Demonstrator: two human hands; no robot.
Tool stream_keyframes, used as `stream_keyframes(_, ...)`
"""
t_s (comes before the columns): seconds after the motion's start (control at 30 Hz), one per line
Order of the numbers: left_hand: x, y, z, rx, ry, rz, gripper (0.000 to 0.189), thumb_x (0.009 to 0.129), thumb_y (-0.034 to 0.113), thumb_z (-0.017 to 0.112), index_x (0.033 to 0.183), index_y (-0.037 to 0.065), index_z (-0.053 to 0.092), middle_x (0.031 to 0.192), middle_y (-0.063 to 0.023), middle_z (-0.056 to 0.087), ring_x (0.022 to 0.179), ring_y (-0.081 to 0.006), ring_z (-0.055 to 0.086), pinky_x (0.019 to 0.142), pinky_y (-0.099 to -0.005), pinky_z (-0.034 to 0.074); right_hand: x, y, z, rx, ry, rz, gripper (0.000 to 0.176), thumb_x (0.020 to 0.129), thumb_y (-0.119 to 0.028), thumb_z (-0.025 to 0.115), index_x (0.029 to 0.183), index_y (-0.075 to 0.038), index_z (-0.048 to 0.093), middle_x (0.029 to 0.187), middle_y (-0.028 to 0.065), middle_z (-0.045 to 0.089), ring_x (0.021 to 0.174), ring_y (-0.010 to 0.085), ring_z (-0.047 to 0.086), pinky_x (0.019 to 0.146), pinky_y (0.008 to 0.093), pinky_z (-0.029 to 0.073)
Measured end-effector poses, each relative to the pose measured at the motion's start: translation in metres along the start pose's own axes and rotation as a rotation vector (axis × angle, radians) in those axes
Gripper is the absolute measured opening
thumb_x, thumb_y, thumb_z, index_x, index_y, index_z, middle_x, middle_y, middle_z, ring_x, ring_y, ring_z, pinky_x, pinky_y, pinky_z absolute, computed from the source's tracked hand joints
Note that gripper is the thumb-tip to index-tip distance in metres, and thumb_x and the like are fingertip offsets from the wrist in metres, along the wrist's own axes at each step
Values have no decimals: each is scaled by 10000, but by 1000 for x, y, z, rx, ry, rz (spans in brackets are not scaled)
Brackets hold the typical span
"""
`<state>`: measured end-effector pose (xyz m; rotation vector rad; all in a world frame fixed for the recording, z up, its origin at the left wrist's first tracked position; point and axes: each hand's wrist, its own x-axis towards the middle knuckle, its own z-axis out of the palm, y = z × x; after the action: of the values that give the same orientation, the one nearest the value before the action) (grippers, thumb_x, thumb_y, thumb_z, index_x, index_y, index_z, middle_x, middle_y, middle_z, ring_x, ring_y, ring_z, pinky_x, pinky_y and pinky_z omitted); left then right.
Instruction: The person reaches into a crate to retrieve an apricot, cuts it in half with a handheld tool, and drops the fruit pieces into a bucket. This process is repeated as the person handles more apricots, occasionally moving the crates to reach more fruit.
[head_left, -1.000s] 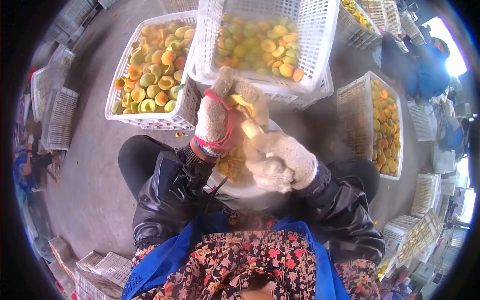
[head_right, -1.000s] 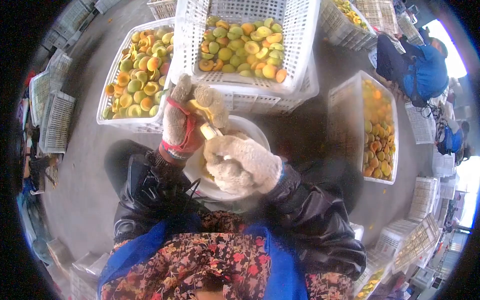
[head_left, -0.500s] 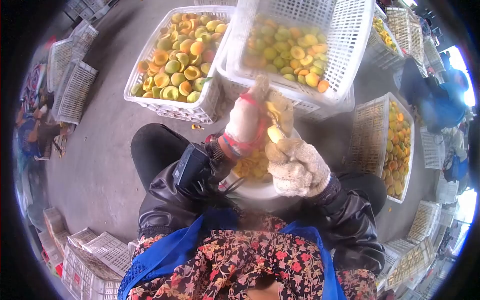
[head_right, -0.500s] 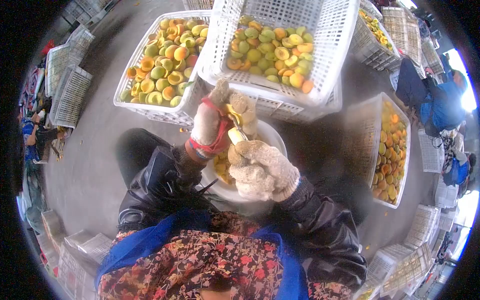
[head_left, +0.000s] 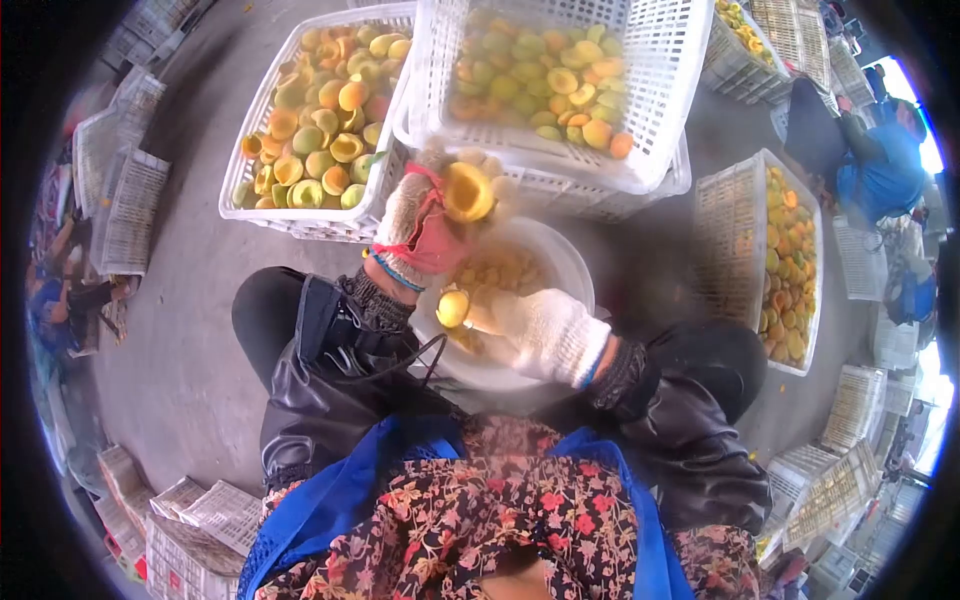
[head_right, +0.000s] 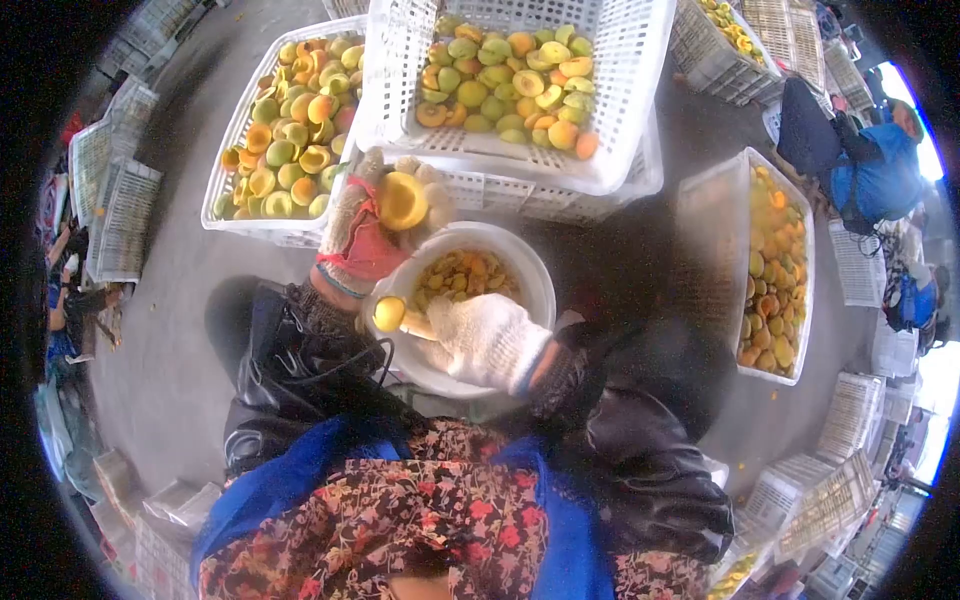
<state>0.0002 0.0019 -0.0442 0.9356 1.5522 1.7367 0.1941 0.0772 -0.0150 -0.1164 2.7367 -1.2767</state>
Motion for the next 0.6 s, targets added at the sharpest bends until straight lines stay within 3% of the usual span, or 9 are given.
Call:
stream_keyframes(0.07, 1, 1, -15, -1181, -54, -120, 344, 1001, 294, 471, 1237, 45, 493, 1150, -98, 600, 1071, -236, 574, 895, -379, 519, -7, -4, -6, 171, 62, 183, 241, 954, -201, 482, 1111, -52, 587, 1005, 80, 621, 962, 221, 606, 839, 315, 514)
stream_keyframes(0.1, -4, 6, -27, -640, 101, 41, 270, 963, 134, 545, 1215, 40, 516, 1151, -99, 591, 1049, -223, 581, 856, -322, 532, -5, -15, -22, -153, -65, 131, 249, 935, -182, 493, 1097, -27, 600, 994, 118, 662, 916, 245, 648, 797, 323, 529)
stream_keyframes(0.17, 16, 23, -62, 145, 439, 80, 279, 946, 117, 565, 1211, 38, 525, 1156, -101, 590, 1049, -217, 582, 853, -319, 532, -13, 24, 8, -360, -120, 132, 241, 890, -174, 516, 1080, -55, 605, 887, 110, 661, 791, 265, 655, 671, 375, 519)
stream_keyframes(0.27, 50, 40, -99, 907, 629, 42, 294, 921, 92, 595, 1204, 35, 538, 1164, -103, 589, 1050, -208, 582, 849, -315, 531, -15, 25, 17, -588, -222, 299, 279, 833, -154, 521, 1092, -108, 613, 830, 87, 657, 698, 262, 668, 536, 419, 503)
stream_keyframes(0.37, 54, 60, -60, 931, 807, 229, 312, 895, 66, 625, 1197, 31, 552, 1172, -105, 587, 1050, -199, 583, 845, -311, 531, -13, 2, -9, -436, -56, 275, 295, 842, -169, 520, 1116, -105, 604, 914, 86, 626, 755, 261, 662, 547, 420, 511)
stream_keyframes(0.43, 70, 60, -35, 679, 640, 513, 299, 834, 55, 681, 1127, 35, 623, 1107, -118, 627, 944, -194, 631, 792, -297, 536, -9, 20, 9, -383, -72, 288, 292, 839, -169, 529, 1114, -99, 603, 911, 87, 629, 743, 263, 665, 550, 414, 512)
stream_keyframes(0.47, 68, 55, -19, 937, 640, 455, 309, 787, 101, 715, 1088, 60, 658, 1003, -136, 667, 830, -227, 672, 746, -310, 537, -8, 28, 18, -327, -92, 299, 291, 837, -169, 538, 1111, -94, 601, 909, 89, 632, 732, 264, 669, 552, 407, 514)
stream_keyframes(0.53, 85, 50, 8, 830, 407, 91, 294, 814, 133, 712, 1093, 55, 660, 985, -131, 700, 896, -246, 675, 790, -338, 524, -13, 15, 9, -312, -78, 519, 180, 807, -139, 577, 947, -50, 649, 714, 81, 651, 623, 284, 667, 528, 389, 508)
stream_keyframes(0.6, 110, 30, 23, 1042, 213, 277, 250, 827, 172, 687, 1061, 82, 675, 935, -132, 699, 822, -229, 678, 735, -314, 529, -21, 24, 16, -457, -225, 463, 130, 801, -130, 585, 878, -51, 654, 679, 102, 663, 631, 285, 675, 527, 395, 507)
